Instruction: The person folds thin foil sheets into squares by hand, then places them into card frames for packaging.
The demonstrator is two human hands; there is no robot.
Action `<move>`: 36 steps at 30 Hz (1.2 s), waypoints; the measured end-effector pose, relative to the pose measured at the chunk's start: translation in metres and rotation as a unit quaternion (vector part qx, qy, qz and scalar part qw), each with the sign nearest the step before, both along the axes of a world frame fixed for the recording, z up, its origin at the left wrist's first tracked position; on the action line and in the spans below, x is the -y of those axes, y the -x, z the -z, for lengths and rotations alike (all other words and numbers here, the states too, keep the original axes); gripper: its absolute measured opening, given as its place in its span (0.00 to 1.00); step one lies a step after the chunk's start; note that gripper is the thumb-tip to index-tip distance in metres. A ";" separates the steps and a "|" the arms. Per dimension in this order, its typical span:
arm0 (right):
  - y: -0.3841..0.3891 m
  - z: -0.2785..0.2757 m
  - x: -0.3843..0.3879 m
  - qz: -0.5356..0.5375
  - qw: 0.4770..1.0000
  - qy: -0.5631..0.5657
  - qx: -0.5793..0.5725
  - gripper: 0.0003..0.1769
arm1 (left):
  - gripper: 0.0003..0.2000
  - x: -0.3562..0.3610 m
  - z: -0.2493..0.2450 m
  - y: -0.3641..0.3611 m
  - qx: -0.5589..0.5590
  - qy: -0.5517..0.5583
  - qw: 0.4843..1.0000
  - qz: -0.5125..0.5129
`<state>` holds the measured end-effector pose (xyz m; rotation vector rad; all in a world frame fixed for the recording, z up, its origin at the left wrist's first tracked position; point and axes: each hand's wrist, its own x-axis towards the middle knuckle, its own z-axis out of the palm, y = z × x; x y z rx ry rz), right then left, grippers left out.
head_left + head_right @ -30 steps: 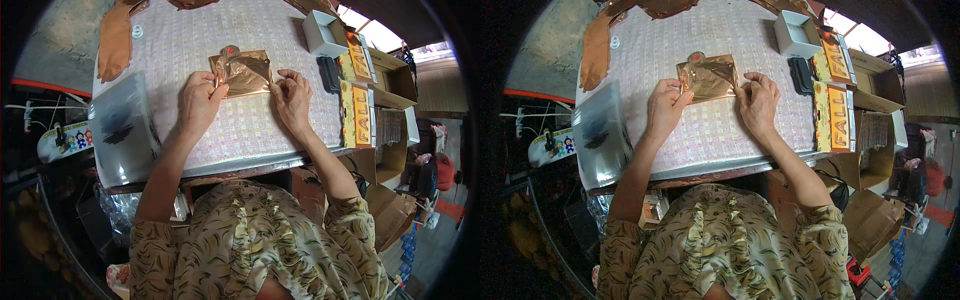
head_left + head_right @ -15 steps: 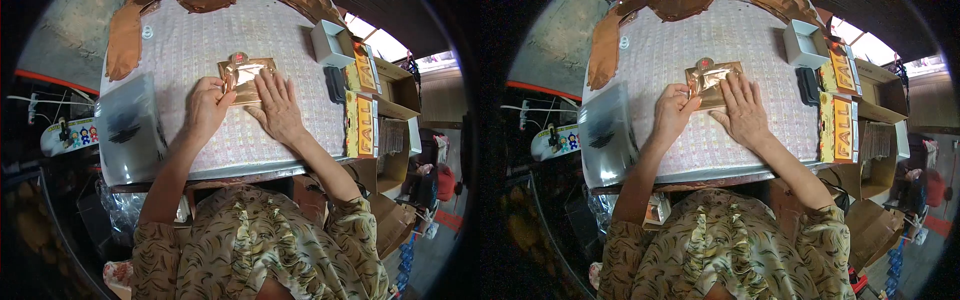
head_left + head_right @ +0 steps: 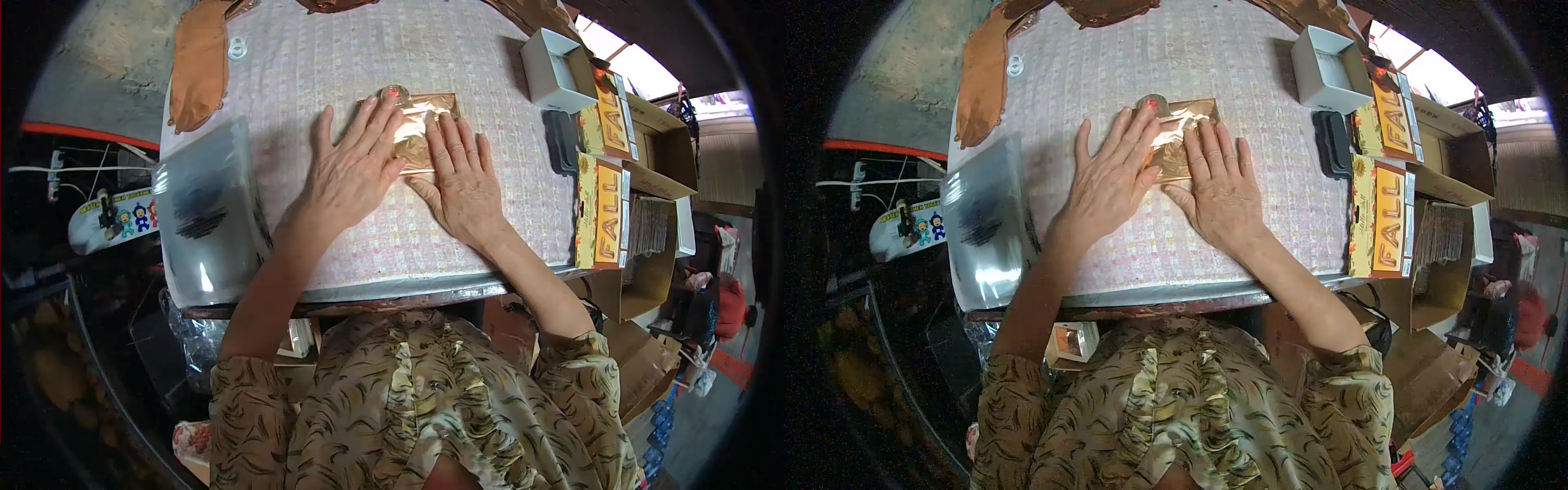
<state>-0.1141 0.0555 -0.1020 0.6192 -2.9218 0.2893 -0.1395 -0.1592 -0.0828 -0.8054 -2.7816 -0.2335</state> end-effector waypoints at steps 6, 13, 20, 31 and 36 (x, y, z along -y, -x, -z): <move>-0.001 -0.001 0.000 0.003 1.000 0.012 -0.007 0.49 | 0.33 0.005 0.003 0.005 0.017 0.012 1.000 -0.001; 0.000 -0.003 0.000 0.009 1.000 0.025 0.011 0.51 | 0.36 0.004 0.006 0.006 0.069 0.006 0.997 -0.016; -0.001 -0.004 0.001 0.017 0.999 0.037 -0.003 0.50 | 0.36 0.006 0.008 0.011 0.092 -0.045 0.994 -0.031; -0.003 0.006 -0.001 0.016 0.999 0.034 -0.010 0.51 | 0.25 -0.034 -0.015 0.019 0.015 -0.093 0.986 -0.140; -0.003 0.011 -0.001 0.022 0.998 0.049 -0.028 0.51 | 0.29 -0.039 -0.008 0.029 0.103 -0.146 0.956 -0.233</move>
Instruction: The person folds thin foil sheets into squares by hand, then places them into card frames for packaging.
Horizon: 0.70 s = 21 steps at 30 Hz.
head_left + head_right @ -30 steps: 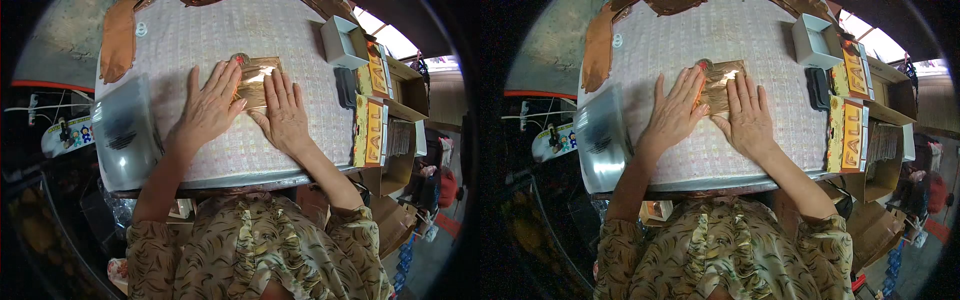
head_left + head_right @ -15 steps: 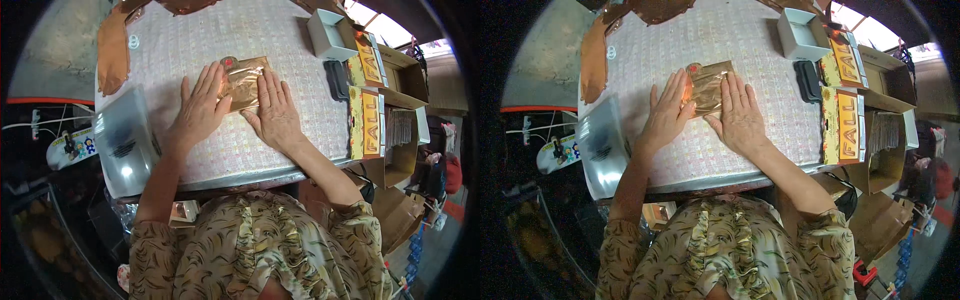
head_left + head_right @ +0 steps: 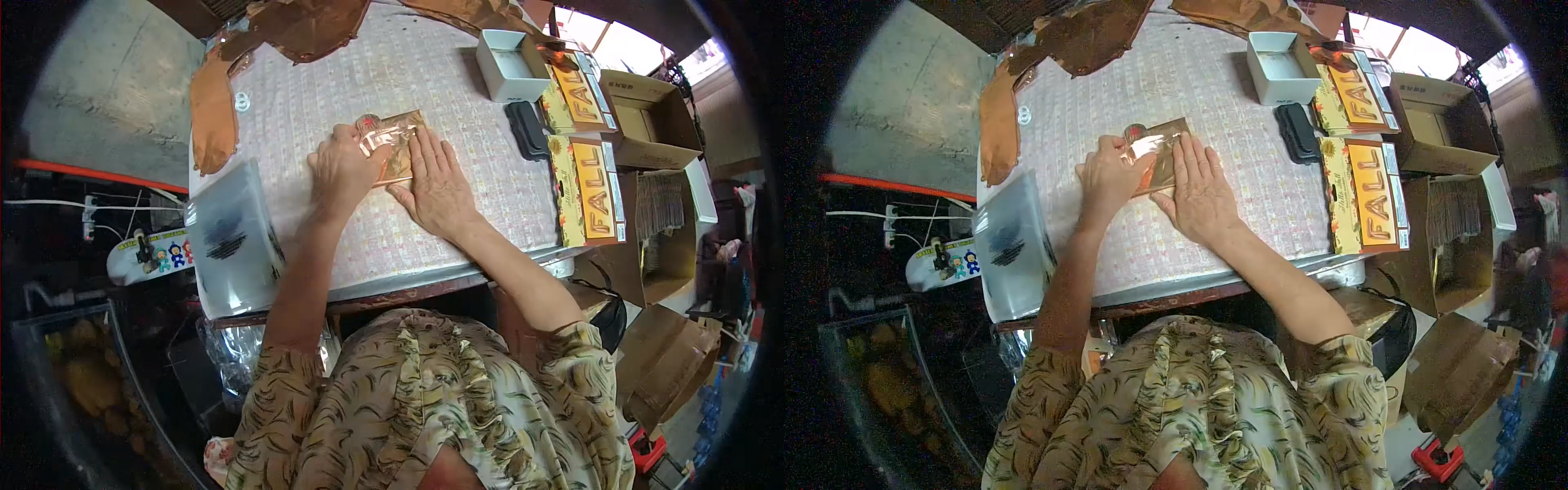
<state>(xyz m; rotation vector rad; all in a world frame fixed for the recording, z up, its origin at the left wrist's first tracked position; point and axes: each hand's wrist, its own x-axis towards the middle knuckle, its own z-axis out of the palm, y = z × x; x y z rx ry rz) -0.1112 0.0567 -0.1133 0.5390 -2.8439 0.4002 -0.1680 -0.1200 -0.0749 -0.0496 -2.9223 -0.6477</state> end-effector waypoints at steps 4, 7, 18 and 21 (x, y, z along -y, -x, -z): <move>-0.001 0.002 0.000 0.003 1.000 0.008 -0.004 0.52 | 0.27 0.002 0.009 0.000 -0.056 -0.059 0.997 0.015; -0.001 -0.002 0.001 0.010 0.999 -0.023 0.025 0.52 | 0.24 -0.002 0.008 -0.002 -0.058 -0.138 0.987 0.061; -0.001 0.006 0.000 0.006 0.999 0.023 -0.030 0.51 | 0.08 -0.020 0.012 -0.014 -0.183 -0.026 0.981 0.053; -0.001 0.006 0.000 0.005 0.999 0.030 -0.033 0.51 | 0.06 -0.025 -0.004 -0.026 -0.240 -0.016 0.969 0.059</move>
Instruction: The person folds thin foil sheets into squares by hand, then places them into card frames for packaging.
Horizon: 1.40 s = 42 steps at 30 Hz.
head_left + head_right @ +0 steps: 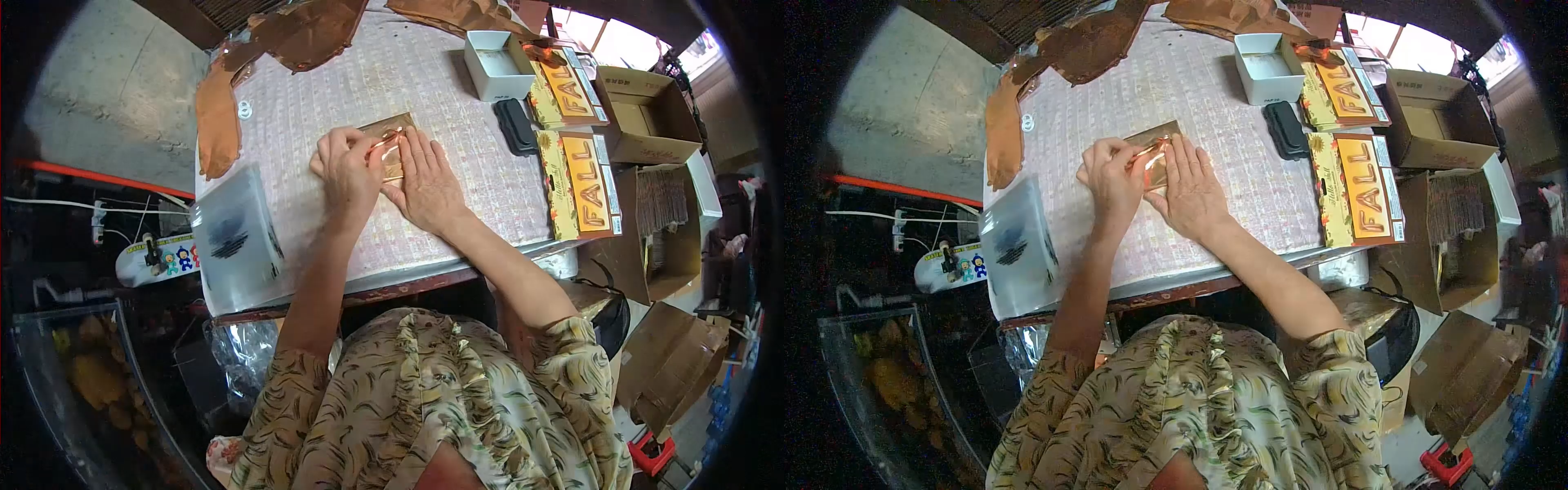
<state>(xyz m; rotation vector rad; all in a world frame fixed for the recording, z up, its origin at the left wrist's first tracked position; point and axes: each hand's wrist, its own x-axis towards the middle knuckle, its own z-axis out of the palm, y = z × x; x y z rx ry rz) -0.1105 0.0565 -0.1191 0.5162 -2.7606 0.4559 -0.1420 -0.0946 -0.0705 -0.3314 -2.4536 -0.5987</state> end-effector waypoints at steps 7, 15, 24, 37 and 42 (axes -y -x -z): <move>0.000 -0.003 0.000 -0.001 1.000 -0.006 0.000 0.51 | 0.06 0.004 -0.001 0.002 -0.002 0.027 0.999 0.040; 0.001 -0.010 0.000 -0.011 0.999 -0.019 0.024 0.50 | 0.13 0.018 0.014 0.025 0.137 -0.209 0.963 0.102; -0.001 -0.010 0.000 -0.013 0.999 -0.039 0.025 0.46 | 0.18 0.039 0.022 0.032 0.114 -0.035 0.992 0.036; 0.001 -0.014 0.000 -0.022 0.997 -0.064 0.034 0.46 | 0.32 0.064 0.030 0.015 0.119 0.191 0.961 0.160; 0.000 -0.013 0.002 -0.007 0.994 -0.107 0.038 0.47 | 0.34 0.065 0.036 0.015 0.132 0.179 0.962 0.160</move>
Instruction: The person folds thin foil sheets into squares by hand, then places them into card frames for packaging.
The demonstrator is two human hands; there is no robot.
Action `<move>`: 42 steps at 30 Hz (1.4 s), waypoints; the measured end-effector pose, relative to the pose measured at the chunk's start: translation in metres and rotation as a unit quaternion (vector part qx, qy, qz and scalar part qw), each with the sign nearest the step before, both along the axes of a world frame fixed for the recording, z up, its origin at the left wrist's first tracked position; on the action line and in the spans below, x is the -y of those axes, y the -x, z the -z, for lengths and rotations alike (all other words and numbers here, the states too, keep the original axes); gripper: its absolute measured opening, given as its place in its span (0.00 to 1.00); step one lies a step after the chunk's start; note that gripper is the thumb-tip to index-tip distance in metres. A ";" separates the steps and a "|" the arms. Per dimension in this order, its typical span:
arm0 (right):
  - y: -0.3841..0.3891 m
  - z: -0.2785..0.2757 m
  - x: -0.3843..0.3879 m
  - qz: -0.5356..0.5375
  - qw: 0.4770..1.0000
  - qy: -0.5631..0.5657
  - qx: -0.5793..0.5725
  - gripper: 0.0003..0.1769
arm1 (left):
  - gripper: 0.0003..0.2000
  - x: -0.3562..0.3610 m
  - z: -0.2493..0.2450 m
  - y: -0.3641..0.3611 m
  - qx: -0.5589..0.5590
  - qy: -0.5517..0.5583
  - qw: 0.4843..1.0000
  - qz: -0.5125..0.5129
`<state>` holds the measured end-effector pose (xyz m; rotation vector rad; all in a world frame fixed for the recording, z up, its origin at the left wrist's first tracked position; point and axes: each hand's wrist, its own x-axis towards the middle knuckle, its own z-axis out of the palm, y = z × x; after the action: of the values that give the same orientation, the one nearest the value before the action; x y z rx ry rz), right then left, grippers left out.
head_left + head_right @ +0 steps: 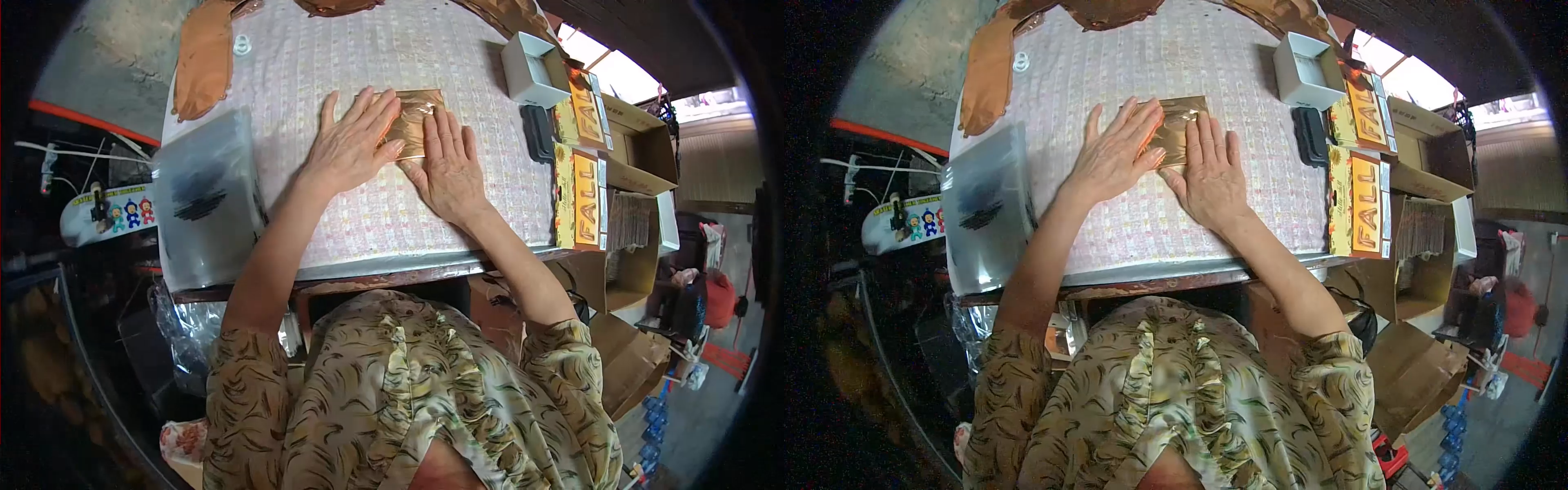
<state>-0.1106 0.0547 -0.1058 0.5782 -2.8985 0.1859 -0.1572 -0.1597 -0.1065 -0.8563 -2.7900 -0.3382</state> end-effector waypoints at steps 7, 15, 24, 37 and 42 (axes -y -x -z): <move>-0.008 -0.026 0.014 -0.073 0.997 -0.017 -0.027 0.45 | 0.35 0.002 0.001 0.002 0.002 -0.010 1.000 0.007; -0.007 -0.002 0.006 -0.039 0.998 0.032 0.043 0.44 | 0.38 0.004 0.004 0.005 0.036 -0.025 0.999 0.001; -0.008 -0.002 0.005 -0.034 0.998 0.035 0.050 0.44 | 0.25 0.028 -0.042 -0.026 -0.005 -0.084 0.995 0.049; 0.002 -0.005 0.018 -0.006 0.997 -0.021 -0.073 0.32 | 0.08 0.001 -0.049 -0.021 -0.161 -0.007 0.974 0.162; -0.019 -0.041 0.010 -0.061 0.995 0.038 -0.064 0.19 | 0.08 0.013 -0.099 -0.034 -0.033 -0.111 0.975 0.188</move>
<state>-0.0912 0.0452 -0.0645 0.7277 -2.7215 0.2644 -0.1235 -0.1728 -0.0074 -1.3069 -2.4582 -0.6525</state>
